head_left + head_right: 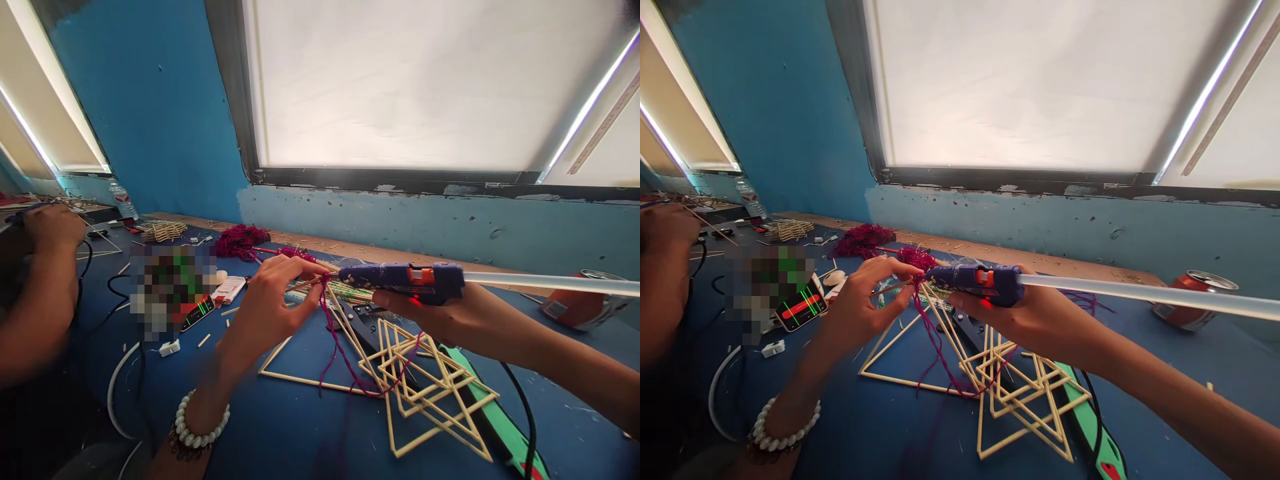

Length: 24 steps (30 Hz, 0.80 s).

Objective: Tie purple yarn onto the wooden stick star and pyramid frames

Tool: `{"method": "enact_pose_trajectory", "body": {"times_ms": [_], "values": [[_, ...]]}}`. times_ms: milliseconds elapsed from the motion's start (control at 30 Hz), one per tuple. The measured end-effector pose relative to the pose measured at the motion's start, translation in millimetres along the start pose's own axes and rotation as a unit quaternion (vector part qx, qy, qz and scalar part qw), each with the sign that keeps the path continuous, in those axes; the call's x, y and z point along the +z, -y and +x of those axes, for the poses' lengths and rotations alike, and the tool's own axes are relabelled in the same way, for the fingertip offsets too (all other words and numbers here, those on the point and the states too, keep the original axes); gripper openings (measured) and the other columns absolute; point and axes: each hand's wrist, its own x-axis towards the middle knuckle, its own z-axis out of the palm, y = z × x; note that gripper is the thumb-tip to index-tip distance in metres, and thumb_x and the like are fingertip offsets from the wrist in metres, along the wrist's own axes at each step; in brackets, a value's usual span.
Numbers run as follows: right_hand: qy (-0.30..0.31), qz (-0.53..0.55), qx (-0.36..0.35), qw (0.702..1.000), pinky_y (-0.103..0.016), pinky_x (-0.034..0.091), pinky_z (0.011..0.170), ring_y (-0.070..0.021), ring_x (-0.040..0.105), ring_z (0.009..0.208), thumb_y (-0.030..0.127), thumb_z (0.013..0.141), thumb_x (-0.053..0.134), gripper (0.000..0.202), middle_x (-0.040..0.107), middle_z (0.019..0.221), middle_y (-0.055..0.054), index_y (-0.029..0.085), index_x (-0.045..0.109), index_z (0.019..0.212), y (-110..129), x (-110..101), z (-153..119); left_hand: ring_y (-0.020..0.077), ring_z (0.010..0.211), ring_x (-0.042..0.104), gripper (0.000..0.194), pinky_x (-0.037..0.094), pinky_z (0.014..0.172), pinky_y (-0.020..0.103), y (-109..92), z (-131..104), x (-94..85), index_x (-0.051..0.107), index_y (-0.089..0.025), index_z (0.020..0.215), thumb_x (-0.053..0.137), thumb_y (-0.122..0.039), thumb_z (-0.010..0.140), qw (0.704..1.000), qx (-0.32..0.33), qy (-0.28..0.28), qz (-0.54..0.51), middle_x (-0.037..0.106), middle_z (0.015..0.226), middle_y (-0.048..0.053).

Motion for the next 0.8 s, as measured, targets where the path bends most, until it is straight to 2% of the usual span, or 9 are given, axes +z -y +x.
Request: {"method": "enact_pose_trajectory", "body": {"times_ms": [233, 400, 600, 733, 800], "values": [[-0.005, 0.018, 0.044, 0.999, -0.024, 0.02, 0.04, -0.0134, 0.032, 0.044, 0.072, 0.074, 0.068, 0.046, 0.033, 0.047, 0.005, 0.026, 0.065, 0.08, -0.3, -1.4, -4.4, 0.0151, 0.09, 0.064, 0.016, 0.044, 0.091, 0.031, 3.4, 1.6, 2.7, 0.07, -0.03, 0.105, 0.071, -0.032, 0.089, 1.0, -0.014, -0.008, -0.026, 0.07, 0.087, -0.005], [-0.039, 0.001, 0.062, 0.997, -0.025, 0.021, 0.047, -0.0127, 0.035, 0.047, 0.072, 0.08, 0.061, 0.053, 0.037, 0.048, 0.004, 0.023, 0.052, 0.064, 10.4, -1.4, -12.3, 0.0152, 0.088, 0.064, 0.016, 0.044, 0.09, 0.031, 2.3, 0.7, 3.5, 0.071, -0.029, 0.104, 0.072, -0.031, 0.088, 0.999, -0.03, -0.008, -0.042, 0.07, 0.085, -0.005], [-0.046, -0.034, 0.07, 0.996, -0.028, 0.026, 0.049, -0.0121, 0.038, 0.044, 0.068, 0.082, 0.062, 0.06, 0.038, 0.044, 0.004, 0.021, 0.04, 0.051, 17.9, -6.0, -17.9, 0.0148, 0.087, 0.064, 0.014, 0.045, 0.087, 0.03, 2.0, 0.6, 5.8, 0.073, -0.03, 0.101, 0.072, -0.028, 0.088, 0.998, -0.035, -0.016, -0.041, 0.069, 0.085, -0.005], [-0.036, -0.037, 0.051, 0.997, -0.027, 0.025, 0.048, -0.0116, 0.038, 0.043, 0.068, 0.081, 0.063, 0.059, 0.038, 0.042, 0.005, 0.021, 0.041, 0.052, 15.6, -6.5, -12.0, 0.0141, 0.086, 0.065, 0.014, 0.045, 0.086, 0.03, 2.7, 1.1, 6.6, 0.072, -0.029, 0.1, 0.073, -0.027, 0.086, 0.998, -0.038, -0.021, -0.04, 0.07, 0.084, -0.006], [-0.024, -0.025, 0.022, 0.999, -0.027, 0.024, 0.045, -0.0117, 0.036, 0.04, 0.07, 0.079, 0.064, 0.054, 0.037, 0.04, 0.006, 0.022, 0.047, 0.058, 13.2, -5.2, -7.2, 0.0145, 0.086, 0.065, 0.015, 0.045, 0.086, 0.031, 3.0, 0.8, 6.6, 0.072, -0.029, 0.101, 0.073, -0.028, 0.086, 0.998, -0.041, -0.021, -0.038, 0.07, 0.085, -0.006]]}}
